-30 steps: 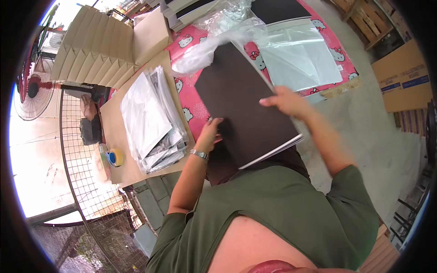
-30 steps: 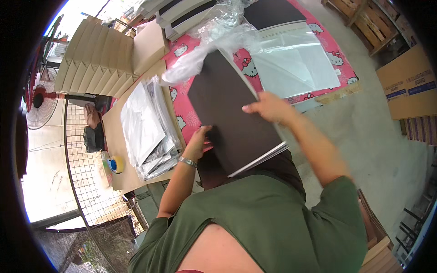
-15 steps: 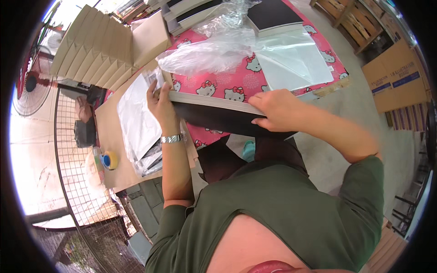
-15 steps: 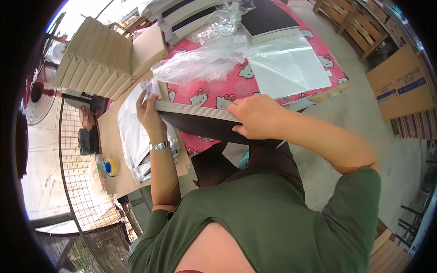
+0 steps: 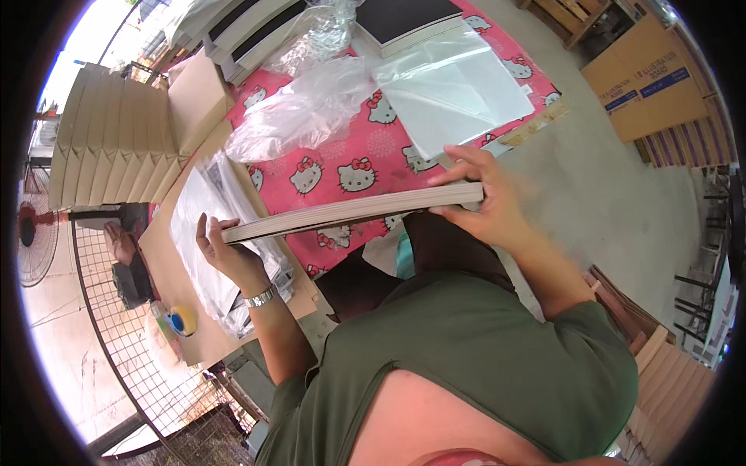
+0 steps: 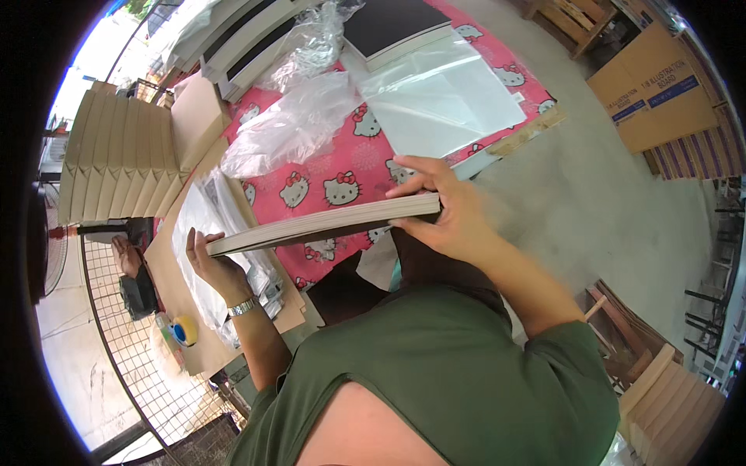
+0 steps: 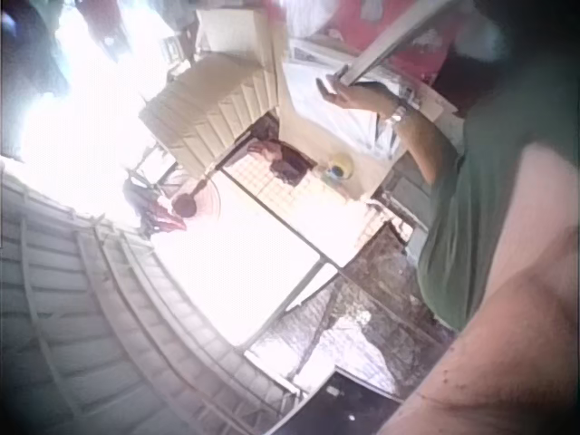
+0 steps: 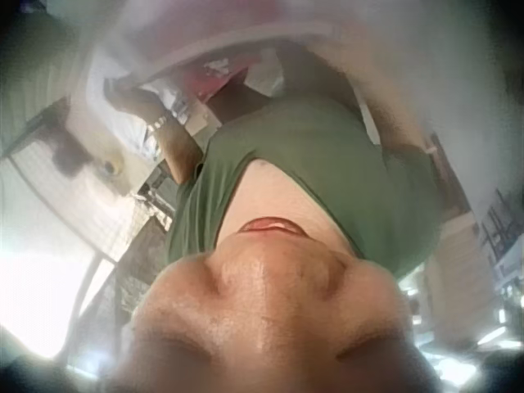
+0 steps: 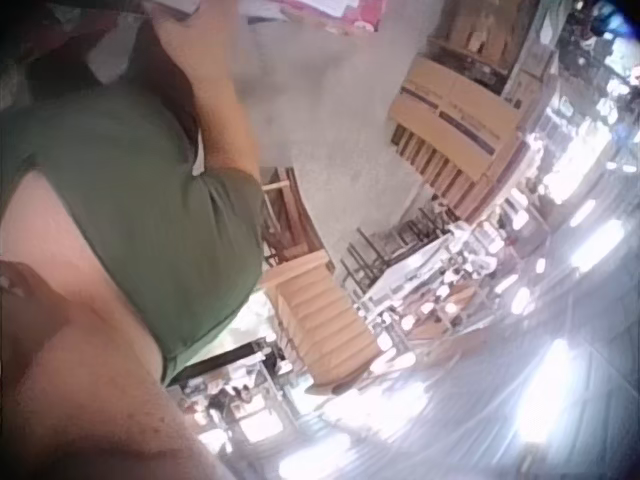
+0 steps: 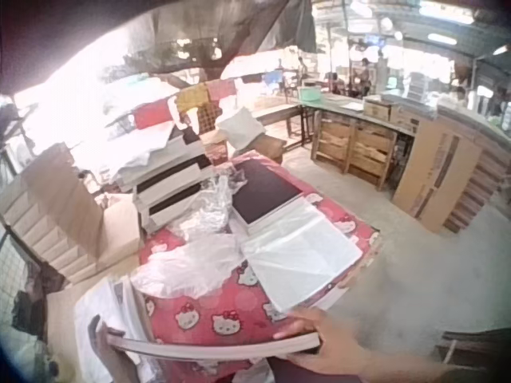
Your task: The person takes black boards, slides them into clear plastic bags, folds the bags over, and stacks the bagged items together on a table.
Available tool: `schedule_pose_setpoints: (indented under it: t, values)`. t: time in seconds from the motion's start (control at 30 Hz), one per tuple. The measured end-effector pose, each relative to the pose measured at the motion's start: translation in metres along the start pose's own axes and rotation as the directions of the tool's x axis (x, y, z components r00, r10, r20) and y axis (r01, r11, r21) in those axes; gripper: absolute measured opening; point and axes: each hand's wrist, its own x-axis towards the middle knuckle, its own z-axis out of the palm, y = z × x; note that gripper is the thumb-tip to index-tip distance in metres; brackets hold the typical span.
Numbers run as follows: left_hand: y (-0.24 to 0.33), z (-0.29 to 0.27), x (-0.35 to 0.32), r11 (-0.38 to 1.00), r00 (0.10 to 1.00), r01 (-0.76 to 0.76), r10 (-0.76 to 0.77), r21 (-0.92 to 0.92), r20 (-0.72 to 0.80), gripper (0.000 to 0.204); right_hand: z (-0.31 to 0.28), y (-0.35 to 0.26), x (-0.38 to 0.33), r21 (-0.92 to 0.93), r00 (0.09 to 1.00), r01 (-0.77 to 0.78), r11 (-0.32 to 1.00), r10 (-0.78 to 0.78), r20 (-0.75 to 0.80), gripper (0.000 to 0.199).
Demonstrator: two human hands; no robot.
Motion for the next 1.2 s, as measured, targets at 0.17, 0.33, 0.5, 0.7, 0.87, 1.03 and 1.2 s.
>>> schedule_pose_setpoints:
  t: [0.17, 0.33, 0.5, 0.7, 0.87, 1.03, 1.2]
  values:
    - [-0.009, 0.011, -0.005, 1.000, 1.000, -0.015, 0.015, -0.017, 0.020, 0.032, 0.000, 0.028, 0.000, 0.048, 0.988, 0.157, 0.986, -0.157, -0.002, 0.077]
    - [-0.015, 0.006, -0.001, 0.999, 0.999, -0.022, 0.023, -0.047, 0.024, 0.017, -0.006, 0.045, -0.013, 0.334, 0.994, 0.102, 0.937, -0.113, 0.012, 0.075]
    - [-0.023, -0.002, 0.004, 0.997, 0.998, -0.043, 0.045, -0.067, 0.040, 0.008, -0.008, 0.056, -0.015, 0.212, 0.890, 0.446, 0.870, -0.406, -0.207, 0.067]
    - [-0.024, 0.002, 0.004, 0.993, 0.996, -0.083, 0.086, -0.085, 0.024, 0.006, -0.015, 0.057, -0.032, -0.293, 0.848, 0.404, 0.866, -0.475, -0.235, 0.056]
    - [-0.021, 0.008, 0.002, 0.993, 0.997, -0.075, 0.076, -0.090, 0.008, 0.007, -0.010, 0.056, -0.032, -0.411, 0.826, 0.338, 0.846, -0.477, -0.302, 0.048]
    - [-0.020, 0.010, 0.003, 0.994, 0.996, -0.087, 0.088, -0.073, 0.015, 0.008, -0.010, 0.056, -0.028, -0.440, 0.794, 0.383, 0.813, -0.532, -0.292, 0.045]
    - [-0.022, 0.006, 0.005, 0.995, 0.997, -0.078, 0.079, -0.069, 0.013, 0.007, 0.001, 0.056, -0.029, -0.238, 0.814, 0.364, 0.900, -0.432, -0.387, 0.040]
